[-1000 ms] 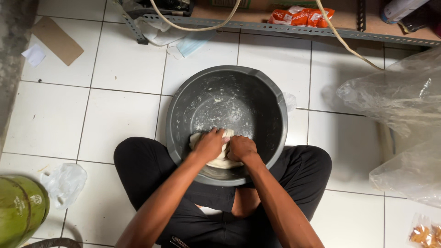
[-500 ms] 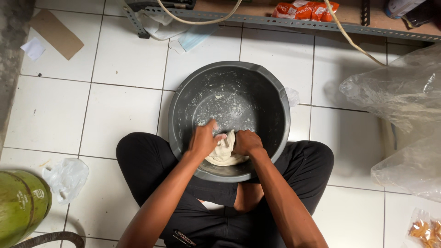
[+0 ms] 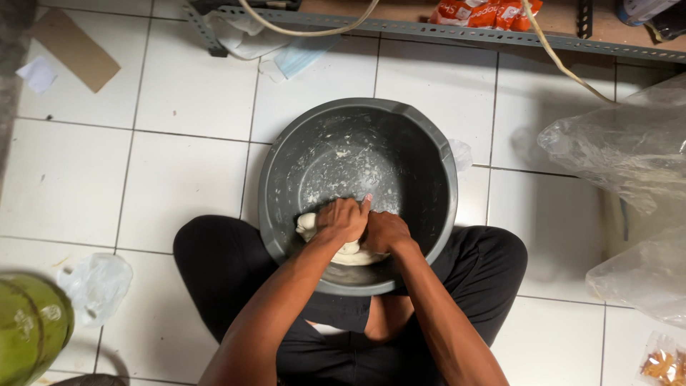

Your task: The person kneads a ball of dough inside a large grey plastic basin using both hands. The person repeatedly presses, folds, and turns the dough within the basin while sitting on the floor.

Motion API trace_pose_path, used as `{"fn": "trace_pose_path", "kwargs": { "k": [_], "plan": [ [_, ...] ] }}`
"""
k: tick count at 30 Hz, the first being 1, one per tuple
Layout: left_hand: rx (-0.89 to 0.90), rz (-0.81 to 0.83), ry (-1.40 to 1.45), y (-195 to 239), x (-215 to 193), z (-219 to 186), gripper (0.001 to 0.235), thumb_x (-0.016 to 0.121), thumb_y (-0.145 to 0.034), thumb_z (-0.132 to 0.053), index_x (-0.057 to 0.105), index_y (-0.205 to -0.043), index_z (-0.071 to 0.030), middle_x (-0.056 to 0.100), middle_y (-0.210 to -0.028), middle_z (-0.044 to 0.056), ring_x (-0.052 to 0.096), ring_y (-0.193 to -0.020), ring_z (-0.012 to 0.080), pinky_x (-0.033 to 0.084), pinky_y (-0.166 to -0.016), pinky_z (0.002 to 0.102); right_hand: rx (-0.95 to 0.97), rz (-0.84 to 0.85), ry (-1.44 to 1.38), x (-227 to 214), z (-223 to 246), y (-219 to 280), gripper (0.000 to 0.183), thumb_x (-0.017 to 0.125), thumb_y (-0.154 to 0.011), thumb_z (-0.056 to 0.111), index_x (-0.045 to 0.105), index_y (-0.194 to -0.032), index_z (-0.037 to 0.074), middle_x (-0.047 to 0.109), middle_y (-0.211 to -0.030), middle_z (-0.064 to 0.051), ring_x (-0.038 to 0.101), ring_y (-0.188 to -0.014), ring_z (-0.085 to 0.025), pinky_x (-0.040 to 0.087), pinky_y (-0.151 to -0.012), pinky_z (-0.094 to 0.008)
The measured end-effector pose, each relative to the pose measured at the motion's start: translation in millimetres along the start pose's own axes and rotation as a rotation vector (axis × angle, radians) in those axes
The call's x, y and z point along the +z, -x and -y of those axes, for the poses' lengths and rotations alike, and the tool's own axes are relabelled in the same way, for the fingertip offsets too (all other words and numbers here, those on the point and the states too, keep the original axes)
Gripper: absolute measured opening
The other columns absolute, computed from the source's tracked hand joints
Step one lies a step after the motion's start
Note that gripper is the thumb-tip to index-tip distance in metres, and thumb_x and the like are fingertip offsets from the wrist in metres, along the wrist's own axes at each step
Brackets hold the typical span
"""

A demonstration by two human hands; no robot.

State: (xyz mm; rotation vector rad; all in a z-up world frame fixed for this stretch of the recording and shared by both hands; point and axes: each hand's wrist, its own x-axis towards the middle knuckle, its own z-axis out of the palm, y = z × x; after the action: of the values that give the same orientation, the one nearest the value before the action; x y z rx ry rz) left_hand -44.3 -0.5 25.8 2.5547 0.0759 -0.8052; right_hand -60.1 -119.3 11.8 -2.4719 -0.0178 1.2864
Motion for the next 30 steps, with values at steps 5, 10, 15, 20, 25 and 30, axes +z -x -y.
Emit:
{"fn": "trace_pose_path", "kwargs": {
  "k": [5,10,15,20,25,30],
  "plan": [
    [0.003,-0.017,-0.119,-50,32,17,0.076,0.028,-0.095,-0.065,0.078,-0.087,-0.009,0.076,-0.088,0.02,0.074,-0.095,0.0395,0.055,-0.084,0.051,-0.023,0.098,-0.042,-12,4,2,0.092,0.074,-0.077,0.042,0.041,-0.145,-0.01,0.064,-0.125,-0.036,0.06,-0.12,-0.054,0.053,-0.096,-0.06],
    [0.059,-0.067,-0.142,-56,21,15,0.068,0.028,-0.098,-0.056,0.077,-0.083,-0.011,0.076,-0.082,0.017,0.076,-0.09,0.036,0.056,-0.082,0.047,0.013,0.147,-0.104,-44,32,41,0.106,0.078,-0.079,0.042,0.025,-0.15,-0.016,0.061,-0.128,-0.039,0.057,-0.124,-0.054,0.051,-0.1,-0.061],
    [0.139,-0.069,-0.18,-68,16,12,0.064,0.031,-0.098,-0.052,0.077,-0.089,-0.009,0.076,-0.086,0.019,0.076,-0.092,0.0366,0.057,-0.081,0.049,0.158,0.002,-0.426,-52,34,63,0.137,0.087,-0.075,0.043,-0.017,-0.16,0.013,0.051,-0.143,-0.035,0.048,-0.137,-0.049,0.042,-0.115,-0.056],
    [0.161,-0.064,-0.212,-53,23,11,0.059,0.037,-0.101,-0.047,0.078,-0.089,-0.006,0.077,-0.086,0.02,0.076,-0.092,0.0355,0.058,-0.079,0.047,0.266,-0.147,-0.567,-31,11,52,0.13,0.082,-0.08,0.048,-0.014,-0.161,0.015,0.046,-0.145,-0.037,0.047,-0.137,-0.05,0.042,-0.114,-0.056],
    [0.039,0.117,-0.197,-50,14,9,0.058,0.034,-0.103,-0.058,0.051,-0.134,-0.012,0.052,-0.133,0.03,0.048,-0.129,0.0475,0.041,-0.103,0.052,0.326,-0.262,-0.203,-34,-5,34,0.107,0.073,-0.082,0.058,0.016,-0.163,0.018,0.05,-0.142,-0.025,0.062,-0.121,-0.046,0.053,-0.098,-0.058],
    [0.042,0.426,-0.094,16,-112,-13,0.087,0.048,-0.099,-0.06,0.011,-0.161,-0.012,0.01,-0.164,0.03,0.005,-0.154,0.0478,0.01,-0.12,0.07,0.058,-0.313,-0.377,-34,-11,25,0.085,0.067,-0.088,0.059,0.044,-0.15,0.004,0.047,-0.143,-0.026,0.052,-0.132,-0.049,0.046,-0.108,-0.056]
  ]
}}
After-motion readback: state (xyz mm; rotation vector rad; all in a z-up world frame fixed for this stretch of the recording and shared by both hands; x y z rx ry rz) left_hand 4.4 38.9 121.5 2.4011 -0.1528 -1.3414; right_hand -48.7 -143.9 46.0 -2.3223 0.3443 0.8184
